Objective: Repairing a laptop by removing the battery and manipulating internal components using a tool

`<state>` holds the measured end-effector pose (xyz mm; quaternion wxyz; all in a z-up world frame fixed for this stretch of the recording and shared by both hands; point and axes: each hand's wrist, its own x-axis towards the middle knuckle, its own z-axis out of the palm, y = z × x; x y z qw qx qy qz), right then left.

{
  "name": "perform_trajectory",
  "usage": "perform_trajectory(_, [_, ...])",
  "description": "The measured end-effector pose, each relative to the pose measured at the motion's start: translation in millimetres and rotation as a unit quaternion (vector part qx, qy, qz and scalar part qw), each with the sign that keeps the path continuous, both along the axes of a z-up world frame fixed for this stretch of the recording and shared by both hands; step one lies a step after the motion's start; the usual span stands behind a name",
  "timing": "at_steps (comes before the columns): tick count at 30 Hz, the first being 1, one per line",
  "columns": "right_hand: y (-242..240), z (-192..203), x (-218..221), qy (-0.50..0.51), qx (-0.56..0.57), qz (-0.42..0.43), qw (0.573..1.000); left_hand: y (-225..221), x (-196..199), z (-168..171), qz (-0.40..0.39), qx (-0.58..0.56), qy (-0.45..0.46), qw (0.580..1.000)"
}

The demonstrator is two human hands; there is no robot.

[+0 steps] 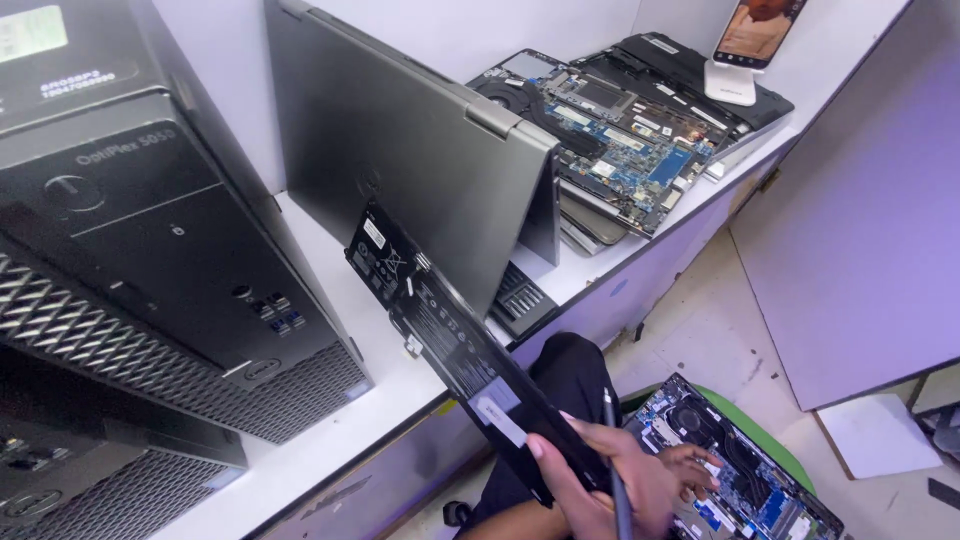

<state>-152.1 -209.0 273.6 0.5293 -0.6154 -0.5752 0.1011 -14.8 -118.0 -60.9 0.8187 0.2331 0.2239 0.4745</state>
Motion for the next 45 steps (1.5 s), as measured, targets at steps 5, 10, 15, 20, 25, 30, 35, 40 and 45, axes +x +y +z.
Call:
perform_trajectory(5, [58, 13, -54, -0.063, 0.022, 0.001, 0.998, 10, -5, 20, -0.039, 0.022, 0.049, 0.998])
perform_trajectory(10, [80, 31, -85, -0.021, 0.154, 0.060, 0.986, 61, -27, 57, -0.134, 0.035, 0.090, 0.986])
perform_trajectory(15, [100, 32, -99, 0.002, 0.156, 0.101, 0.983, 53, -13, 54, -0.173, 0.042, 0.111, 0.978])
perform_trajectory(20, [110, 64, -101, 0.103, 0.180, 0.190, 0.960, 49, -2, 44, -0.217, 0.051, 0.137, 0.965])
perform_trajectory(25, [121, 64, -95, 0.012, 0.277, 0.213, 0.937, 52, 0, 34, -0.191, 0.054, 0.192, 0.961])
perform_trajectory(30, [129, 59, -88, -0.103, 0.325, 0.130, 0.931, 52, -5, 22, -0.169, 0.074, 0.237, 0.954])
perform_trajectory(35, [130, 52, -79, -0.133, 0.346, 0.106, 0.923, 56, -6, 12, -0.177, 0.099, 0.273, 0.940])
perform_trajectory(40, [136, 11, -82, -0.146, 0.286, 0.186, 0.929, 54, -1, 3, -0.151, 0.122, 0.314, 0.929])
perform_trajectory(45, [128, 16, -80, -0.125, 0.263, 0.200, 0.935, 52, -10, 35, -0.163, 0.110, 0.349, 0.916])
